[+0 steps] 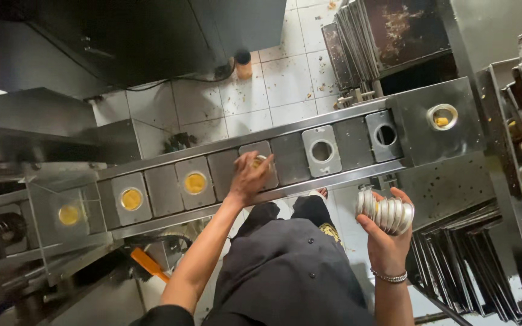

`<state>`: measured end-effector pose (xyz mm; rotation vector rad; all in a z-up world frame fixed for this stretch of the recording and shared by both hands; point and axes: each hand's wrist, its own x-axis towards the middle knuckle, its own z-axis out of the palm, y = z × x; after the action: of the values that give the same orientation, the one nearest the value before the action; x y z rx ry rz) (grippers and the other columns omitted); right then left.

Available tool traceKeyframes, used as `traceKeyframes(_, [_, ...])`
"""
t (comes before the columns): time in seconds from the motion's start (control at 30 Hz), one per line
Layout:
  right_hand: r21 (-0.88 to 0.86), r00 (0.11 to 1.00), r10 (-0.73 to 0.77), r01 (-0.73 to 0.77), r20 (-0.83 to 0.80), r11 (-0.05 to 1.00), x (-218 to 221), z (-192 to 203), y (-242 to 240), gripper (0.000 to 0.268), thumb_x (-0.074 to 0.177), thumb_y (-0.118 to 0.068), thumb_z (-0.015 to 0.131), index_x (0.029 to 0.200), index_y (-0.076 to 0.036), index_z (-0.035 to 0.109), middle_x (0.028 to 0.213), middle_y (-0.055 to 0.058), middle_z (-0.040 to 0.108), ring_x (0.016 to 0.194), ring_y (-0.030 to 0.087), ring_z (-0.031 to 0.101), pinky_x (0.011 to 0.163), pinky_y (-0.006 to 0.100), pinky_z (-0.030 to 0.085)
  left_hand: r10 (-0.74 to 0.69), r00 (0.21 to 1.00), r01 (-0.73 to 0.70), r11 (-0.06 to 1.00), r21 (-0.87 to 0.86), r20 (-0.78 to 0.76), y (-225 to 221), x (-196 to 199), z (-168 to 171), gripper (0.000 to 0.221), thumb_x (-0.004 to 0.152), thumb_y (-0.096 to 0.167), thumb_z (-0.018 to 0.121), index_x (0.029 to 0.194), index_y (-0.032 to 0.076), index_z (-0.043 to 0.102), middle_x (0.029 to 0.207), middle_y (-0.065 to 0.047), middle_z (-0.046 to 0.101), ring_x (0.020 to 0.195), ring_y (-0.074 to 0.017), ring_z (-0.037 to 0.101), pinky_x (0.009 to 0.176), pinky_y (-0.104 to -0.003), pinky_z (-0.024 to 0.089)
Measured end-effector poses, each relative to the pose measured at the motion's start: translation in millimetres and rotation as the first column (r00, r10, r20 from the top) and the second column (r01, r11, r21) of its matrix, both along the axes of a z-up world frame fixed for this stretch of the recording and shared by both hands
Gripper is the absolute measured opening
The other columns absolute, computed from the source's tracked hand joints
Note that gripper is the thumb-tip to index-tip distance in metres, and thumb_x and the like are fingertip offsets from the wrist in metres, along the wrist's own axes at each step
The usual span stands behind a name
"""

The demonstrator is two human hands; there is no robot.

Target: The person organizes and stacks small yellow bakery tins, moves them onto a conveyor belt, and cleans the work surface with a cloth.

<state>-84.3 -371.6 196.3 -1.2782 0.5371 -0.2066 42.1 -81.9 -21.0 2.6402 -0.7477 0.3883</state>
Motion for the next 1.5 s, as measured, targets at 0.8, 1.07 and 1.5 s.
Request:
traceKeyframes(0.8, [0.034,1.0,-0.029,0.029,-0.012,0.999,-2,1,-8,0.087,0.07,0.009,0.071,0.148,-0.011,0.038,0.129,0.026,0.058,0.114,0.031,0.059,0.093,0.044,0.05,-0.256,0.936,0.21,0.957,-0.202,-0.242,-61,12,16,0.053,0.099,0.031,0.061,0.148,0.015,0.052,0.161,-0.018,0.024,0.153,-0.0356,0.02,0.122,-0.054,0.031])
traceKeyframes(1.07, [0.024,0.995,-0.092,0.093,-0.027,0.995,-5,-15,-20,0.085,0.073,0.011,0.068,0.15,-0.01,0.04,0.126,0.025,0.057,0.119,0.029,0.057,0.099,0.042,0.049,-0.034,0.902,0.016,0.999,-0.045,-0.43,-25,-19,13,0.057,0.11,0.042,0.024,0.162,0.019,0.026,0.172,-0.009,0.012,0.159,-0.0249,0.001,0.127,-0.048,-0.003])
traceKeyframes(1.5, [-0.014,0.992,0.047,-0.046,0.114,0.999,23,-26,26,0.087,0.066,0.012,0.08,0.143,-0.006,0.042,0.118,0.021,0.066,0.107,0.024,0.066,0.09,0.038,0.057,-0.157,0.888,-0.083,0.87,-0.487,-0.432,-37,-37,79,0.067,0.089,0.04,0.075,0.146,0.013,0.054,0.138,-0.02,0.056,0.13,-0.0368,0.052,0.107,-0.05,0.043])
